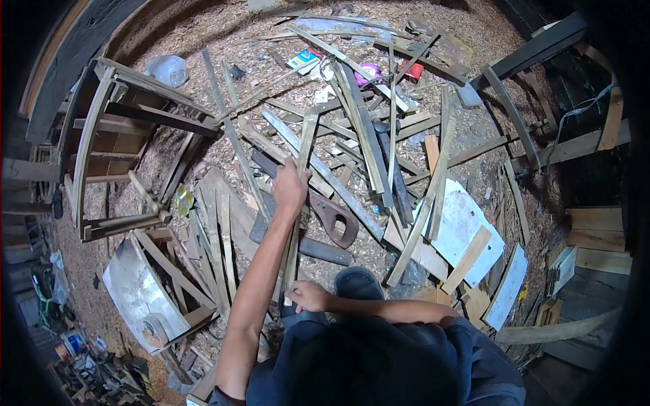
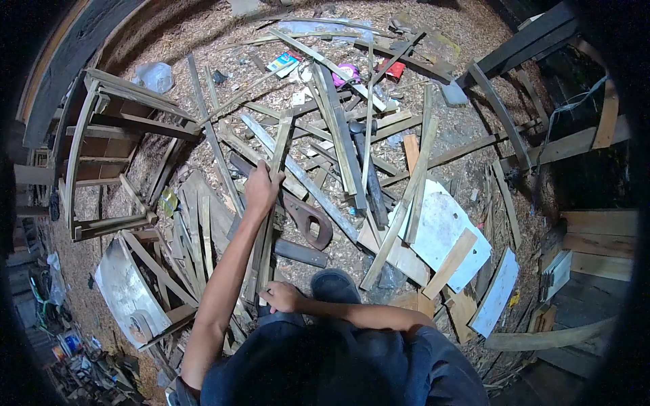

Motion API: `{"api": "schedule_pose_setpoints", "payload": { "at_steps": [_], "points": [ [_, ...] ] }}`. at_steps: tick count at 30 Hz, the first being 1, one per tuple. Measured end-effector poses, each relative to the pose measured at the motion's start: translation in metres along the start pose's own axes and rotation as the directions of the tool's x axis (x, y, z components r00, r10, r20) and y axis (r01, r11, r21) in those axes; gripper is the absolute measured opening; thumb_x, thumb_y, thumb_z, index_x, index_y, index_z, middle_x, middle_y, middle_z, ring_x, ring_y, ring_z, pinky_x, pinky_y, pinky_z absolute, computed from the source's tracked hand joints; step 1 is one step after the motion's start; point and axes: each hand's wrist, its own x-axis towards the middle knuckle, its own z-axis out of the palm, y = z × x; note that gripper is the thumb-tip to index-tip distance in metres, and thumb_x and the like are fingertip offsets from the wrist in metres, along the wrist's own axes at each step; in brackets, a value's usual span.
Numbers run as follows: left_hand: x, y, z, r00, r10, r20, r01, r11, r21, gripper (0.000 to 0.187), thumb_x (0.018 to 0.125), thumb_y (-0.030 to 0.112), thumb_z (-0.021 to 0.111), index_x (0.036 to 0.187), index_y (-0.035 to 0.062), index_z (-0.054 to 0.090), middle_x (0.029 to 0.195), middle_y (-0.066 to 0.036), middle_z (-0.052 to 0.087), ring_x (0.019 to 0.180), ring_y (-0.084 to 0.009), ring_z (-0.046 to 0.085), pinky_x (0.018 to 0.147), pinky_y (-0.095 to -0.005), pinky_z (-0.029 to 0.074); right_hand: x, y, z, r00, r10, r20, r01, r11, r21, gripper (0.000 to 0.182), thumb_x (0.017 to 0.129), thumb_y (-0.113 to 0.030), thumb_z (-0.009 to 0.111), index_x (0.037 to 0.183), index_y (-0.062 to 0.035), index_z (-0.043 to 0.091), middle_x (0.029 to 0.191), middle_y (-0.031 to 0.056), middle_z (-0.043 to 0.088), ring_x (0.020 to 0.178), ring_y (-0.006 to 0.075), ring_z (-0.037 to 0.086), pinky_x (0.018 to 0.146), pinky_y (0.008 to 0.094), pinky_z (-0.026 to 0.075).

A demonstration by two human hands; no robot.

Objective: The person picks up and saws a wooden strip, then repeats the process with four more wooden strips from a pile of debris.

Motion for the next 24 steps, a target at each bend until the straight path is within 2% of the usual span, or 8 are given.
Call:
{"api": "schedule_pose_setpoints", "payload": {
  "at_steps": [3,6,9,10,13,14,18,24],
  "points": [
    [0.003,-0.002,-0.003,1.0,0.02,0.001,-0.02,1.0,-0.022,0.041,0.079,0.031,0.07,0.099,-0.0014,0.053,0.086,-0.026,0.063,0.083,-0.044,0.062,0.074,-0.0513,0.047,-0.003,-0.006,0.0,1.0,-0.011,-0.026,0.01,0.999,-0.036,0.036,0.096,-0.031,0.051,0.1,0.005,0.054,0.078,0.015,0.066,0.065,0.0187,0.068,0.054,0.0282,0.051],
    [0.006,-0.004,-0.01,1.0,-0.005,-0.001,0.005,1.0,-0.025,0.042,0.077,0.031,0.071,0.094,-0.0028,0.055,0.083,-0.027,0.064,0.082,-0.045,0.062,0.073,-0.0518,0.048,0.003,0.01,0.007,0.999,-0.017,-0.046,0.032,0.943,0.33,0.034,0.095,-0.029,0.054,0.104,0.004,0.053,0.087,0.0145,0.066,0.074,0.0203,0.068,0.057,0.0284,0.052],
    [0.012,-0.011,-0.013,0.999,0.018,-0.03,-0.018,1.0,0.0,0.042,0.077,0.032,0.071,0.09,-0.0051,0.056,0.083,-0.028,0.064,0.083,-0.0454,0.062,0.073,-0.0517,0.048,0.005,0.016,0.009,0.995,-0.071,-0.069,0.096,0.874,0.476,0.034,0.096,-0.027,0.052,0.114,0.0023,0.053,0.093,0.0139,0.066,0.078,0.0222,0.067,0.061,0.0315,0.054],
    [0.012,-0.012,-0.013,0.998,0.021,-0.051,-0.022,1.0,-0.006,0.041,0.077,0.032,0.071,0.09,-0.0045,0.057,0.084,-0.028,0.064,0.083,-0.0451,0.062,0.074,-0.0511,0.048,0.004,0.016,0.004,0.996,-0.078,0.037,0.045,0.834,0.55,0.037,0.097,-0.024,0.05,0.124,0.0019,0.046,0.106,0.0167,0.062,0.087,0.0276,0.067,0.067,0.0349,0.056],
    [0.011,-0.009,-0.017,0.999,-0.023,-0.031,0.021,0.999,-0.043,0.04,0.077,0.032,0.071,0.09,-0.0037,0.059,0.084,-0.027,0.064,0.083,-0.0442,0.062,0.075,-0.0502,0.048,-0.001,0.007,0.003,0.993,-0.073,0.097,-0.007,0.759,0.651,0.038,0.099,-0.025,0.049,0.124,0.0024,0.044,0.113,0.0179,0.057,0.094,0.0319,0.066,0.075,0.0374,0.056],
    [0.011,-0.007,-0.018,0.999,-0.051,-0.021,0.05,0.998,-0.032,0.04,0.077,0.033,0.071,0.091,-0.0028,0.06,0.086,-0.025,0.065,0.083,-0.0425,0.063,0.076,-0.0491,0.049,0.001,0.006,0.004,0.991,-0.058,0.119,-0.035,0.753,0.657,0.04,0.099,-0.025,0.047,0.128,0.003,0.041,0.12,0.019,0.052,0.098,0.0355,0.065,0.076,0.0389,0.056],
    [0.013,-0.004,-0.02,0.996,-0.084,0.024,0.084,0.996,-0.029,0.039,0.076,0.033,0.071,0.092,-0.0019,0.061,0.088,-0.025,0.066,0.084,-0.0411,0.064,0.075,-0.0482,0.049,-0.006,0.006,0.003,0.996,-0.034,0.088,-0.038,0.708,0.705,0.042,0.099,-0.024,0.047,0.13,0.0034,0.039,0.121,0.0195,0.052,0.097,0.0356,0.065,0.078,0.0399,0.056],
    [0.011,0.001,-0.019,0.995,-0.101,-0.011,0.101,0.994,-0.048,0.039,0.077,0.033,0.072,0.091,-0.002,0.062,0.089,-0.024,0.066,0.085,-0.0418,0.064,0.076,-0.0487,0.048,0.009,0.022,0.01,0.994,-0.002,0.11,-0.087,0.598,0.797,0.036,0.102,-0.02,0.036,0.13,0.0013,0.04,0.122,0.0204,0.054,0.099,0.036,0.064,0.085,0.041,0.054]
  ]
}}
